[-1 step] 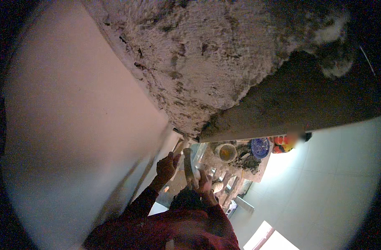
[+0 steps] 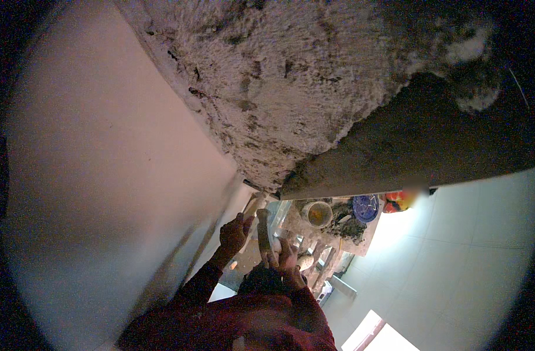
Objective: The person measures and marks a wall tile, then uses a hammer and chisel to chip away excess material from the wall edge. Another person assists by holding a measuring tool and observing the work.
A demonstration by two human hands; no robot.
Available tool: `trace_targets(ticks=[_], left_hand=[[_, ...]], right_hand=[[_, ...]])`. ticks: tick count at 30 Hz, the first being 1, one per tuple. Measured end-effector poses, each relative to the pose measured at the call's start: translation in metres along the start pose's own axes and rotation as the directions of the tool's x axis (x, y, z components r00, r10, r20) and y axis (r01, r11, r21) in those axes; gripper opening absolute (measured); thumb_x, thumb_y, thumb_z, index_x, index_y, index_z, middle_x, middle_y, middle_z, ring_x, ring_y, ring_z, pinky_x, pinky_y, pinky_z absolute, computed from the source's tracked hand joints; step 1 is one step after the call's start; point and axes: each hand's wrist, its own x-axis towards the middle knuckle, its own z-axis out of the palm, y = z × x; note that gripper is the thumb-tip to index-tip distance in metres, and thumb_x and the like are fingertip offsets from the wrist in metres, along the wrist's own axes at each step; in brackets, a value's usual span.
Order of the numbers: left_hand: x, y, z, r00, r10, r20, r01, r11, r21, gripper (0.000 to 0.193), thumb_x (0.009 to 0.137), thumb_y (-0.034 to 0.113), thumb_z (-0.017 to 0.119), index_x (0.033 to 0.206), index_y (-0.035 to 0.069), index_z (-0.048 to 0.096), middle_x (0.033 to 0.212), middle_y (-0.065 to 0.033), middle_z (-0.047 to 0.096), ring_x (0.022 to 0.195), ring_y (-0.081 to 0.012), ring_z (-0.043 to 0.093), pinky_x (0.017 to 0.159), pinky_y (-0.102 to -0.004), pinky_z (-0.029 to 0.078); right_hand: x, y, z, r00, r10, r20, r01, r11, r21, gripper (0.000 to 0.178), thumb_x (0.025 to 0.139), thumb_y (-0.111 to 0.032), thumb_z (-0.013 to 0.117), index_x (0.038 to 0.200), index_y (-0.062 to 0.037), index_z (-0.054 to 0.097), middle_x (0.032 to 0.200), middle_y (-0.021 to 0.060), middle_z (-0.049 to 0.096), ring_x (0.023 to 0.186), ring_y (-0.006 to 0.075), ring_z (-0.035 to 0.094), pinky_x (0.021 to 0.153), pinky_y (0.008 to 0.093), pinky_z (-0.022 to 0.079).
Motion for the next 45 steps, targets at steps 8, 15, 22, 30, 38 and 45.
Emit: trace_targets(ticks=[8, 15, 22, 30, 38, 45], left_hand=[[-0.080, -0.020, 0.040, 0.995, 0.086, -0.049, -0.088, 0.995, -0.036, 0.032, 0.092, 0.036, 0.061, 0.087, 0.005, 0.058, 0.053, -0.0136, 0.054, 0.040, -0.0314, 0.054, 0.039, -0.0409, 0.041], [-0.102, 0.044, 0.047, 0.998, 0.057, -0.037, -0.057, 0.998, -0.016, 0.032, 0.092, 0.036, 0.062, 0.088, 0.004, 0.058, 0.055, -0.0140, 0.056, 0.044, -0.0332, 0.055, 0.040, -0.0430, 0.042], [-0.126, 0.059, 0.027, 0.999, 0.032, 0.008, -0.031, 0.997, -0.064, 0.031, 0.092, 0.034, 0.062, 0.089, 0.003, 0.059, 0.059, -0.0143, 0.057, 0.049, -0.0334, 0.058, 0.043, -0.0426, 0.044], [0.044, -0.002, 0.040, 0.994, 0.099, -0.043, -0.102, 0.991, -0.084, 0.032, 0.093, 0.033, 0.062, 0.086, 0.002, 0.057, 0.055, -0.0139, 0.054, 0.047, -0.0315, 0.058, 0.042, -0.0423, 0.043], [0.051, -0.023, 0.042, 0.999, -0.003, 0.040, 0.006, 0.998, -0.063, 0.028, 0.093, 0.034, 0.060, 0.080, 0.009, 0.054, 0.062, -0.0130, 0.059, 0.052, -0.0342, 0.060, 0.046, -0.0445, 0.046], [0.065, -0.020, 0.033, 1.000, 0.001, 0.008, -0.001, 0.998, -0.061, 0.031, 0.093, 0.034, 0.060, 0.084, 0.006, 0.055, 0.060, -0.0140, 0.059, 0.051, -0.0334, 0.060, 0.046, -0.0441, 0.047]], right_hand=[[-0.056, 0.046, 0.032, 0.985, 0.142, -0.095, -0.150, 0.985, -0.082, 0.018, 0.088, -0.016, 0.062, 0.097, -0.0001, 0.061, 0.070, 0.0087, 0.063, 0.060, 0.0189, 0.061, 0.052, 0.0346, 0.046], [-0.088, 0.064, -0.036, 0.968, 0.238, 0.080, -0.247, 0.959, 0.139, 0.035, 0.086, -0.030, 0.059, 0.110, -0.0060, 0.056, 0.082, 0.0222, 0.064, 0.072, 0.0392, 0.063, 0.064, 0.0433, 0.050], [-0.115, 0.037, -0.049, 0.974, 0.215, 0.065, -0.225, 0.938, 0.265, 0.035, 0.088, -0.034, 0.058, 0.106, -0.0038, 0.056, 0.078, 0.0215, 0.062, 0.070, 0.0383, 0.063, 0.063, 0.0431, 0.049], [0.050, 0.039, 0.006, 0.970, 0.243, 0.009, -0.240, 0.951, 0.192, 0.033, 0.090, -0.031, 0.056, 0.104, -0.0013, 0.058, 0.078, 0.0225, 0.063, 0.071, 0.0393, 0.064, 0.062, 0.0444, 0.049], [0.079, 0.012, 0.012, 0.997, 0.075, -0.029, -0.077, 0.995, -0.067, 0.032, 0.094, -0.029, 0.052, 0.102, 0.0018, 0.058, 0.075, 0.0215, 0.062, 0.065, 0.0386, 0.062, 0.058, 0.0438, 0.047], [0.093, 0.002, 0.014, 0.963, 0.268, 0.034, -0.269, 0.962, 0.054, 0.032, 0.094, -0.030, 0.052, 0.102, 0.0005, 0.059, 0.078, 0.0218, 0.062, 0.065, 0.0356, 0.061, 0.059, 0.0452, 0.046]])
